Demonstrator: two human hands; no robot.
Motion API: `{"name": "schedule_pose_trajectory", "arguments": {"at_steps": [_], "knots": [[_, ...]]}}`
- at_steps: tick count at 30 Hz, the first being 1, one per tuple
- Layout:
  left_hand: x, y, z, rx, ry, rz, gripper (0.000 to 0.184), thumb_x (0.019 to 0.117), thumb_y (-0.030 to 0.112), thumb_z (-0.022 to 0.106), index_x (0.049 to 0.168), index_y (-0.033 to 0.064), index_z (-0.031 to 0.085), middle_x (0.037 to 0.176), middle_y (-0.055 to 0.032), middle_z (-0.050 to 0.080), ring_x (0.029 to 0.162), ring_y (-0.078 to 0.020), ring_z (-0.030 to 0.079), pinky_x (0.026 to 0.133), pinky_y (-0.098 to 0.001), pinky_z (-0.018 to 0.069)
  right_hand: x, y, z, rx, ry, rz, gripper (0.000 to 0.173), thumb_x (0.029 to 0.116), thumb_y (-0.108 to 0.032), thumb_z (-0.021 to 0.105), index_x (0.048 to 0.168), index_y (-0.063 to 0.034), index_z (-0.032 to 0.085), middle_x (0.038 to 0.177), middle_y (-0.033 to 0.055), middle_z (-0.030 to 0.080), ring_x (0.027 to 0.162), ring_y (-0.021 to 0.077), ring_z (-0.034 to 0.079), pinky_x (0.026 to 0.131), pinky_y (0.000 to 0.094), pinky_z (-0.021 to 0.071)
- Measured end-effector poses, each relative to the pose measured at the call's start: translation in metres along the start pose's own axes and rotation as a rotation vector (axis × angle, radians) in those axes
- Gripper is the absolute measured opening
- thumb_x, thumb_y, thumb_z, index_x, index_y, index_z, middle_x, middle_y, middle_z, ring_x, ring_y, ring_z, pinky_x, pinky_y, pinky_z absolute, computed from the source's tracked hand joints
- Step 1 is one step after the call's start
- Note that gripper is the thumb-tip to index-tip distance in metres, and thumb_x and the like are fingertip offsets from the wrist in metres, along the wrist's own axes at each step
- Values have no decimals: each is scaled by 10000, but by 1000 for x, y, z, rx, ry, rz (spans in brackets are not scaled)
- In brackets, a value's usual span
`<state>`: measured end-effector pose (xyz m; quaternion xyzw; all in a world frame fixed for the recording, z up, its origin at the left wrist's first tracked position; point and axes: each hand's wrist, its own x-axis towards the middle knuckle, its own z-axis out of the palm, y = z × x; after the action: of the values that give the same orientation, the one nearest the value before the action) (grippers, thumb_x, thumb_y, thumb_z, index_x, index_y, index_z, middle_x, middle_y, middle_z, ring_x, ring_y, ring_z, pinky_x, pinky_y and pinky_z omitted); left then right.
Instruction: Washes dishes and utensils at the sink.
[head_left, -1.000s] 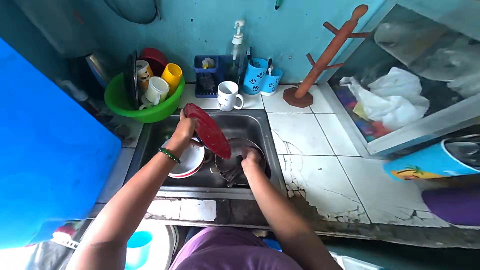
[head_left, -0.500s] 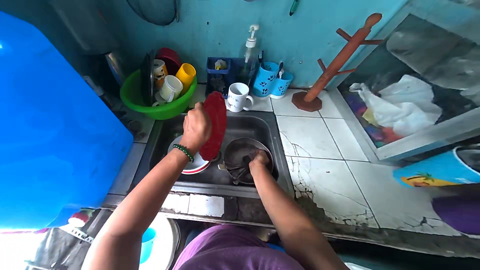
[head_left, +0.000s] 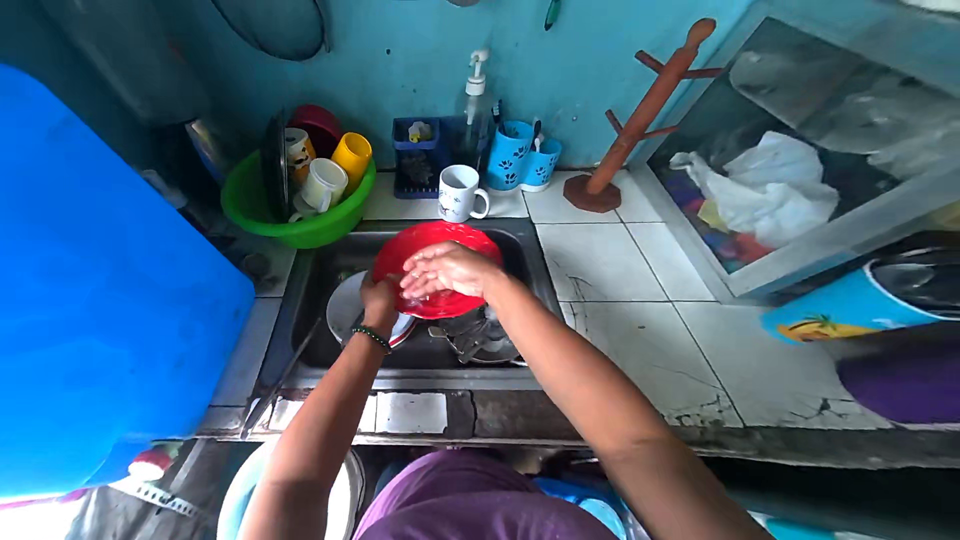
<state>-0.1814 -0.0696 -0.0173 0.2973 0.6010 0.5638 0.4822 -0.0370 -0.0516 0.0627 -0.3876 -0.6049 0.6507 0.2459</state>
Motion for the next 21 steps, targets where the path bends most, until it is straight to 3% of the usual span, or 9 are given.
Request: {"name": "schedule_pose_trajectory", "arguments": {"at_steps": [3, 6, 11, 13, 14, 17, 18, 20, 21], "knots": [[-2, 7, -4, 46, -142, -98, 335, 995, 19, 586, 1325, -7, 537, 1021, -145, 646, 817, -184, 617, 731, -366, 541, 3, -8, -6, 67, 146, -104, 301, 1084, -84, 389, 1282, 94, 531, 997, 133, 716, 796, 167, 709, 771, 349, 599], [-7, 31, -22, 317, -214, -67, 389, 972, 22, 608, 1357, 28, 559, 1151, -174, 655, 940, -244, 636, 811, -433, 542, 4, 31, -34, 260, 649, -80, 300, 1082, -154, 461, 1280, 48, 564, 887, 88, 700, 670, 113, 643, 616, 277, 543], [-16, 56, -34, 569, -242, 223, 363, 1038, 123, 567, 1394, 55, 571, 1287, -239, 640, 1101, -387, 652, 909, -582, 529, -1, 132, -38, 794, 1176, 123, 354, 1078, -113, 485, 1388, 59, 472, 1345, 216, 530, 1159, 264, 553, 986, 388, 471], [-14, 58, -29, 584, -210, 308, 315, 1039, 127, 565, 1333, 19, 599, 1227, -254, 657, 1075, -404, 657, 906, -600, 525, 9, 147, -32, 845, 1381, 132, 207, 1058, -104, 509, 1208, 30, 560, 1096, 159, 554, 943, 225, 540, 807, 379, 480], [-14, 59, -25, 592, -198, 343, 293, 1039, 120, 559, 1302, 0, 609, 1191, -261, 662, 1051, -407, 659, 894, -603, 522, 10, 149, -30, 885, 1420, 112, 228, 1076, -133, 481, 1207, 32, 571, 1078, 159, 562, 925, 226, 542, 797, 385, 482], [-19, 58, -18, 598, -181, 356, 288, 1044, 102, 533, 1301, -5, 605, 1177, -276, 656, 1046, -422, 649, 880, -611, 513, 5, 147, -39, 1118, 1203, 45, 432, 1135, -282, 296, 1405, 16, 453, 1287, 188, 562, 1082, 237, 588, 923, 368, 504], [-20, 57, -16, 584, -180, 327, 311, 1044, 105, 530, 1332, 11, 595, 1210, -272, 650, 1070, -421, 645, 890, -613, 513, 4, 141, -43, 1166, 1074, 67, 422, 1127, -310, 291, 1382, -21, 464, 1240, 137, 588, 1016, 177, 610, 859, 308, 518], [-21, 54, -10, 500, -194, 232, 355, 1047, 110, 537, 1396, 56, 569, 1285, -238, 632, 1109, -383, 634, 905, -582, 515, 11, 113, -49, 1001, 829, 98, 290, 1093, -270, 330, 1065, -79, 546, 813, 13, 608, 582, 39, 544, 484, 163, 429], [-19, 50, -6, 429, -212, 186, 364, 1049, 106, 539, 1410, 68, 562, 1305, -213, 628, 1110, -345, 634, 907, -550, 522, 12, 92, -48, 889, 671, 64, 301, 1100, -244, 321, 1037, -72, 560, 771, 8, 627, 547, 43, 559, 449, 168, 432]]}}
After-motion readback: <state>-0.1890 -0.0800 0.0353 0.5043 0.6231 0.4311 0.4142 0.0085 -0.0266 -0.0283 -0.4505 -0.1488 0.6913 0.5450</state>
